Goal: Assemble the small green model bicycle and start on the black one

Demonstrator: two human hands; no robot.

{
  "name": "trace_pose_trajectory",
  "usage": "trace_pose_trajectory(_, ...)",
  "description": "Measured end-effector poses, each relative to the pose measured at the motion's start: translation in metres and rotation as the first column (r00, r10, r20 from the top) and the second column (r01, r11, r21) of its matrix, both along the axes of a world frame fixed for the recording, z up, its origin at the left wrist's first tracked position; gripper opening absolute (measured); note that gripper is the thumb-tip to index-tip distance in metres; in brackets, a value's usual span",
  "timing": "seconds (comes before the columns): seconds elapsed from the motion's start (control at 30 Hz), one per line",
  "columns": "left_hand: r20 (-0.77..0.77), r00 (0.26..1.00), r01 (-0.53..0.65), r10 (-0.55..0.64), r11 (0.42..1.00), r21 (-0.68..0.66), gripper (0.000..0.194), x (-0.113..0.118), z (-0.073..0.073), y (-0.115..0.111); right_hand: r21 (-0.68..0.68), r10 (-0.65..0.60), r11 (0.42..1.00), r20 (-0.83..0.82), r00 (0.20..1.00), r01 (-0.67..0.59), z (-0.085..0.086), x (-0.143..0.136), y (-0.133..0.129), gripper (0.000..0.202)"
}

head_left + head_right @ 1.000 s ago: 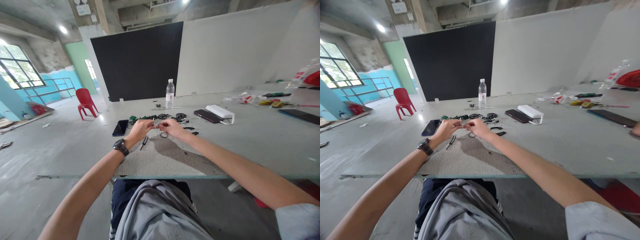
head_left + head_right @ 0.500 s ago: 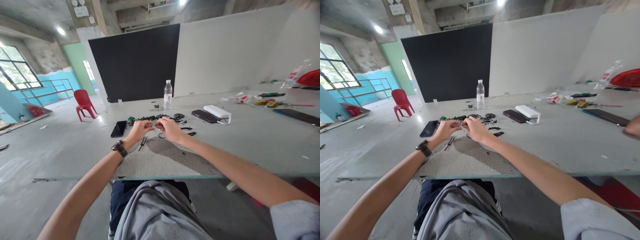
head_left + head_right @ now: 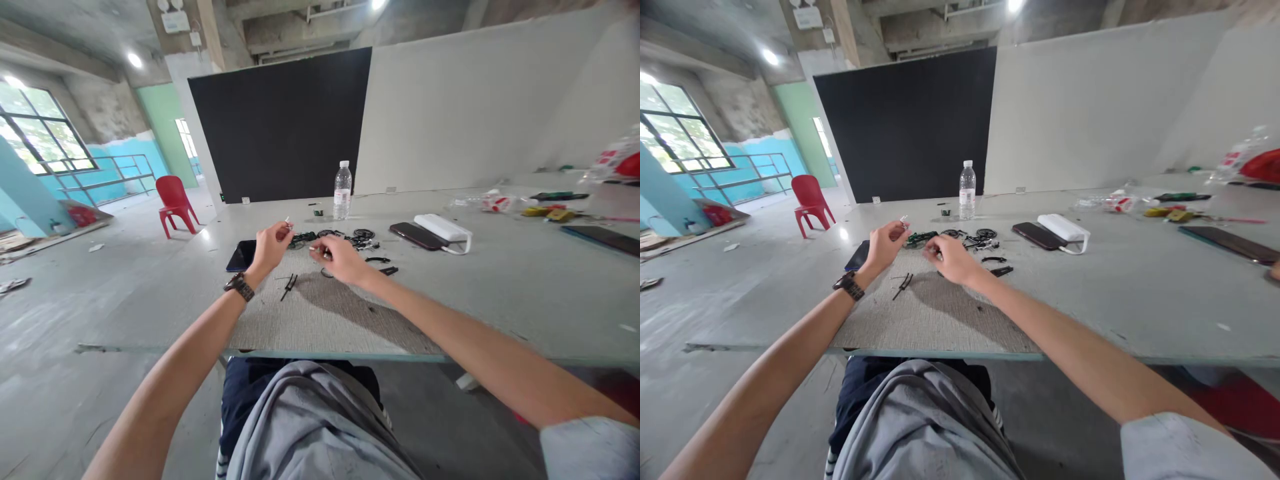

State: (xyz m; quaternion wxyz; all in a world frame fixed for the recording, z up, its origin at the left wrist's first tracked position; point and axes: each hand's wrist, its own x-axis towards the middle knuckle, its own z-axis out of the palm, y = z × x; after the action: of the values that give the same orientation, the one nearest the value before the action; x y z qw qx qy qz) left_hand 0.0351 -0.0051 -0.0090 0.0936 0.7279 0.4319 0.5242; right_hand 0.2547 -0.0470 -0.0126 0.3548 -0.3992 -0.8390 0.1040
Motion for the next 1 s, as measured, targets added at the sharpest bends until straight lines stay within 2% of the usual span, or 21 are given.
trace_pose_trajectory(0.1,0.035,0.999,-0.031,0.031,0.999,-0.009,0.01,-0.017,-0.008,0.015,-0.028,0.11,0.994,0.168,0.98,-0.106,-0.01,-0.01,-0.012,0.029)
trace_pose_trajectory(0.2,0.075,0.997,-0.027,0.03,0.999,-0.032,0.012,-0.025,-0.014,0.022,-0.017,0.178,0.983,0.332,0.926,-0.182,-0.013,-0.022,-0.022,0.034)
trace_pose_trajectory(0.3,0.046,0.999,-0.019,0.02,0.999,-0.03,0.012,-0.023,-0.014,0.021,-0.015,0.206,0.974,0.474,0.856,-0.226,-0.007,-0.036,-0.025,0.039)
trace_pose_trajectory(0.43,0.03,1.0,0.004,-0.003,0.999,-0.04,0.013,-0.018,-0.013,0.016,0.039,0.178,0.969,0.583,0.793,-0.245,-0.004,-0.055,-0.02,0.041)
trace_pose_trajectory(0.53,0.038,0.999,0.001,0.0,0.999,-0.033,0.013,-0.016,-0.014,0.016,0.052,0.191,0.961,0.579,0.793,-0.27,-0.012,-0.061,-0.014,0.031)
trace_pose_trajectory(0.7,0.002,1.0,0.01,-0.01,0.999,-0.034,0.014,-0.015,-0.015,0.017,0.032,0.228,0.958,0.513,0.828,-0.284,-0.023,-0.057,-0.006,0.026)
trace_pose_trajectory(1.0,-0.068,0.997,0.027,-0.028,1.0,-0.015,0.013,-0.017,-0.014,0.014,0.021,0.142,0.985,0.482,0.865,-0.174,-0.019,-0.044,-0.002,0.023)
